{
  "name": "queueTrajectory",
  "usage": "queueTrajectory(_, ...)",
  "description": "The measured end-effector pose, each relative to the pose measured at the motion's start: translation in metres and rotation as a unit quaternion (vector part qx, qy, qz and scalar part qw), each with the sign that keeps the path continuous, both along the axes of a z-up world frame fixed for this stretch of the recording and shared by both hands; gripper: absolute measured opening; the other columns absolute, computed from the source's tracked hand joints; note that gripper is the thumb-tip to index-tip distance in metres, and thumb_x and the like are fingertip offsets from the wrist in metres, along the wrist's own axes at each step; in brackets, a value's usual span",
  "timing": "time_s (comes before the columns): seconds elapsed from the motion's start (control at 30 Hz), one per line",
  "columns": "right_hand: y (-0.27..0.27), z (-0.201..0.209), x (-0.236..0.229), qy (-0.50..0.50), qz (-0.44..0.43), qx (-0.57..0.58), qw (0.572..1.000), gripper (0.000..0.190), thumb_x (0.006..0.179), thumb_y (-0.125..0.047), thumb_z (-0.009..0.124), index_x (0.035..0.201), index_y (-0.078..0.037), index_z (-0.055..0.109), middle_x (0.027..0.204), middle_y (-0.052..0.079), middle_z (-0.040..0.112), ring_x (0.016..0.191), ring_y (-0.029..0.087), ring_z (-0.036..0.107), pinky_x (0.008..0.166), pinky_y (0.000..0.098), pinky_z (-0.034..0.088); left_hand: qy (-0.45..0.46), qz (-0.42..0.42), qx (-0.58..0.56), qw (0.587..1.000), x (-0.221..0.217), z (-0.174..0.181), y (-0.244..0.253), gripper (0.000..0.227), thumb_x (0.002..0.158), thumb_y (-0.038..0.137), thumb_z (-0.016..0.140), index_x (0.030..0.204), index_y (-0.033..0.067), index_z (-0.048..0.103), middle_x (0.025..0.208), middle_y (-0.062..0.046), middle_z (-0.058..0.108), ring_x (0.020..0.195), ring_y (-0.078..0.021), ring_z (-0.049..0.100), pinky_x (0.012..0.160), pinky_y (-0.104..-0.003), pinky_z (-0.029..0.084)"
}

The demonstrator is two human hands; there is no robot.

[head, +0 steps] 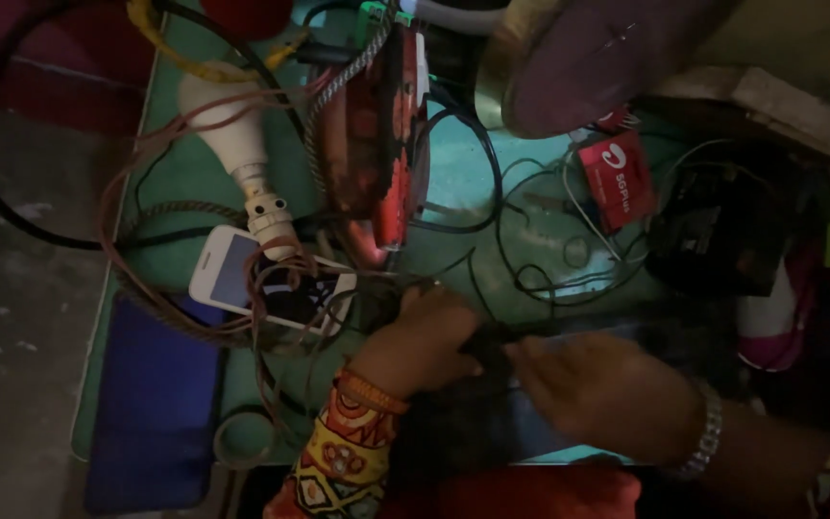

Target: Disassembling a keyboard with a screwdriver on a cluttered workbench.

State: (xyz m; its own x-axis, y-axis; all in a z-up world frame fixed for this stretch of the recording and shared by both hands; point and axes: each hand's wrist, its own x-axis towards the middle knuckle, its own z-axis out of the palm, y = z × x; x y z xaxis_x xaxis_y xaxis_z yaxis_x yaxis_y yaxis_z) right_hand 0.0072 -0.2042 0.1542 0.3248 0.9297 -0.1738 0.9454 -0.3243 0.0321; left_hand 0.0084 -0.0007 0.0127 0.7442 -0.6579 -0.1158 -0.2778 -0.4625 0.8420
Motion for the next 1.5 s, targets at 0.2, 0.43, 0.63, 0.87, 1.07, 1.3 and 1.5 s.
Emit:
queueTrajectory(0.2, 0.009, -0.001, -0.014, 0.204, -0.396, 0.01, 0.895, 0.032, 0.087, -0.019, 0.067, 0.117, -0.013, 0.079, 0.09, 0.005, 0.078, 0.07, 0.018, 0.069, 0.062, 0.0347, 0.057, -0.027, -0.002, -0.015, 1.0, -0.002, -0.012, -0.001, 0.042, 0.074, 0.032, 0.085, 0.097, 0.0012, 0.068, 0.109, -0.017, 0.063, 0.116, -0.0376, 0.054, 0.101, -0.053, 0.036)
queueTrajectory(0.43, -0.01, -0.034, 0.033, 0.53, -0.684, -0.025, 0.5, 0.028, 0.086, -0.021, 0.076, 0.109, -0.005, 0.083, 0.086, 0.014, 0.084, 0.057, 0.015, 0.06, 0.052, 0.0311, 0.045, -0.011, -0.001, 0.01, 1.0, 0.001, -0.002, 0.001, 0.04, 0.074, 0.033, 0.085, 0.091, 0.0004, 0.068, 0.106, -0.017, 0.063, 0.115, -0.0367, 0.054, 0.101, -0.053, 0.036)
queueTrajectory(0.63, -0.004, -0.039, 0.034, 0.5, -0.699, -0.023, 0.511, 0.024, 0.086, -0.021, 0.077, 0.099, -0.002, 0.083, 0.078, 0.014, 0.082, 0.053, 0.017, 0.057, 0.049, 0.0326, 0.043, 0.018, -0.043, 0.073, 0.996, 0.004, 0.004, -0.002, 0.036, 0.077, 0.032, 0.084, 0.094, 0.0026, 0.072, 0.108, -0.017, 0.063, 0.117, -0.0376, 0.053, 0.103, -0.055, 0.035)
queueTrajectory(0.87, -0.003, -0.017, 0.03, 0.184, -0.162, -0.073, 0.967, 0.03, 0.083, -0.02, 0.071, 0.108, -0.007, 0.079, 0.095, 0.016, 0.077, 0.069, 0.026, 0.07, 0.059, 0.0395, 0.055, -0.039, 0.034, -0.049, 0.997, -0.007, -0.012, 0.0, 0.042, 0.071, 0.026, 0.086, 0.103, 0.0038, 0.071, 0.111, -0.018, 0.064, 0.117, -0.0387, 0.053, 0.101, -0.052, 0.035)
queueTrajectory(1.07, 0.005, -0.006, 0.038, 0.072, 0.146, -0.107, 0.981, 0.035, 0.084, -0.022, 0.069, 0.101, 0.008, 0.072, 0.095, 0.023, 0.073, 0.072, 0.027, 0.07, 0.058, 0.0369, 0.057, -0.009, 0.008, 0.008, 1.0, 0.001, 0.006, -0.002, 0.043, 0.071, 0.027, 0.085, 0.106, 0.0055, 0.071, 0.113, -0.016, 0.064, 0.118, -0.0379, 0.053, 0.1, -0.052, 0.036)
queueTrajectory(1.3, -0.003, 0.017, -0.004, 0.077, -0.213, 0.011, 0.974, 0.039, 0.081, -0.01, 0.066, 0.119, -0.007, 0.077, 0.096, 0.007, 0.078, 0.065, 0.02, 0.066, 0.054, 0.0367, 0.053, -0.025, 0.016, -0.001, 1.0, -0.001, -0.006, -0.002, 0.048, 0.068, 0.03, 0.088, 0.105, 0.0039, 0.071, 0.11, -0.017, 0.064, 0.117, -0.0382, 0.054, 0.104, -0.056, 0.033)
queueTrajectory(1.5, -0.037, -0.017, -0.015, 0.563, -0.682, 0.212, 0.415, 0.033, 0.09, -0.017, 0.06, 0.115, -0.005, 0.078, 0.076, 0.013, 0.082, 0.036, 0.01, 0.049, 0.03, 0.0266, 0.036, -0.011, 0.013, -0.028, 0.999, -0.002, -0.009, -0.002, 0.046, 0.072, 0.031, 0.085, 0.106, 0.0048, 0.07, 0.108, -0.016, 0.064, 0.117, -0.0376, 0.054, 0.104, -0.053, 0.035)
